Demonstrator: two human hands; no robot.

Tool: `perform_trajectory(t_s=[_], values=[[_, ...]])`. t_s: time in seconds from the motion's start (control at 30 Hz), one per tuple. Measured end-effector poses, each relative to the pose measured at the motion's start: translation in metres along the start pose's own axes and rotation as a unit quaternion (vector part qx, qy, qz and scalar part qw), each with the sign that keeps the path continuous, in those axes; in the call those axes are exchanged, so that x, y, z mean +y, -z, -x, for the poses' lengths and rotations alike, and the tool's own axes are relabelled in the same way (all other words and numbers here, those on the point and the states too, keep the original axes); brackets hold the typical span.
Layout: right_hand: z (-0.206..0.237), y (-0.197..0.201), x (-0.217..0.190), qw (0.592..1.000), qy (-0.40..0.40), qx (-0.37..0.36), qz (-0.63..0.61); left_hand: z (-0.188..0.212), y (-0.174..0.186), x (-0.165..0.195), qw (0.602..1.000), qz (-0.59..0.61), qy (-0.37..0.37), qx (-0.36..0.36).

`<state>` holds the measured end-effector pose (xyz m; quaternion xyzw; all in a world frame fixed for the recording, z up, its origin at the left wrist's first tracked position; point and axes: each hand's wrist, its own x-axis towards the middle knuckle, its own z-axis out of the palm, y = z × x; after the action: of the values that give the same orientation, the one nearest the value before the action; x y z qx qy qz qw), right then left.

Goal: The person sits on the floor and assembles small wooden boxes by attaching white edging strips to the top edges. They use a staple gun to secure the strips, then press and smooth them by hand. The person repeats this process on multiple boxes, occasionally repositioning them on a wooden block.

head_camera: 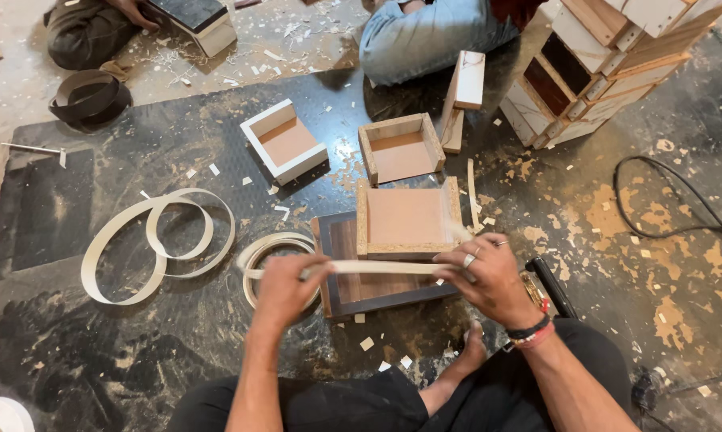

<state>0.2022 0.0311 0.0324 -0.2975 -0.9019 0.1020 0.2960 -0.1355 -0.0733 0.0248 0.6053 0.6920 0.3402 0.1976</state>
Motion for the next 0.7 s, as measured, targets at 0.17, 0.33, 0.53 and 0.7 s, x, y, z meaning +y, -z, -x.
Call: perform_trajectory(t_s=[0.17, 0.33, 0.53, 0.7], values=[[0.0, 0.005, 0.01, 0.998, -0.054, 0.001, 0.03, -0.009, 0.017, -0.023, 0.964, -0.229, 0.133, -0.006], [-0.009, -0.019, 0.004, 0.989, -0.147, -0.005, -0.018, -0.019, -0.017, -0.006, 0.974, -0.203, -0.061, 0.075], [-0.007, -0.021, 0.002, 0.99, -0.135, 0.008, -0.036, -0.034, -0.073, 0.033, 0.932, -0.213, -0.293, -0.001], [-0.006, -0.021, 0.009, 0.989, -0.143, -0.004, -0.049, -0.024, -0.073, 0.041, 0.934, -0.2, -0.297, -0.004]])
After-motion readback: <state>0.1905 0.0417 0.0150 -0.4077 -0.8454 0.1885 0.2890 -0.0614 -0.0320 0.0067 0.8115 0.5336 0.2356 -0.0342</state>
